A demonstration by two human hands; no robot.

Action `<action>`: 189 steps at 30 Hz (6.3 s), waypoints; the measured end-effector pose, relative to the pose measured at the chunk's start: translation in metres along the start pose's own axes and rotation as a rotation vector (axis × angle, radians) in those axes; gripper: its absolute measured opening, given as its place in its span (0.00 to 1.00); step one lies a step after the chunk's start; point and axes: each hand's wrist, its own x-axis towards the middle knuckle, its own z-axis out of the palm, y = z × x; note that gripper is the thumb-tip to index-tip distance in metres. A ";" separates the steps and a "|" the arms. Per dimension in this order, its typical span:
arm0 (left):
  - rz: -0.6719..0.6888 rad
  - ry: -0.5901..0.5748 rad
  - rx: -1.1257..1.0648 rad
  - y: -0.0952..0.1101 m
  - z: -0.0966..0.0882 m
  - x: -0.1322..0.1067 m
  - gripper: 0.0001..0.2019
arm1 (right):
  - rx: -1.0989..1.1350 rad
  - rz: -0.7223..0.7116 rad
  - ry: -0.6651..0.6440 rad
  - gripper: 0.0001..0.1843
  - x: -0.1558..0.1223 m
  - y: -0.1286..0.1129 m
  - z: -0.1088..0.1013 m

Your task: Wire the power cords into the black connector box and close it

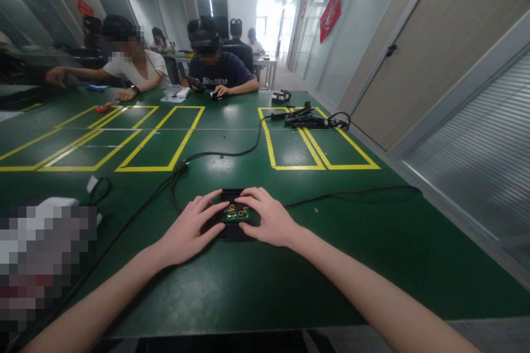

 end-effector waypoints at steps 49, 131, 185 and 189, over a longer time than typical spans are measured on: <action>0.050 0.072 -0.125 -0.013 -0.006 0.011 0.10 | 0.006 0.059 -0.068 0.21 -0.001 0.012 -0.026; -0.015 0.096 -0.268 0.002 -0.015 0.003 0.06 | 0.052 -0.059 -0.201 0.14 -0.004 0.014 -0.037; 0.065 0.044 -0.047 0.009 -0.003 0.010 0.05 | -0.079 0.037 0.054 0.13 0.003 0.027 -0.007; 0.090 0.058 -0.075 0.009 -0.003 0.009 0.04 | 0.045 0.071 0.101 0.08 0.004 0.027 -0.006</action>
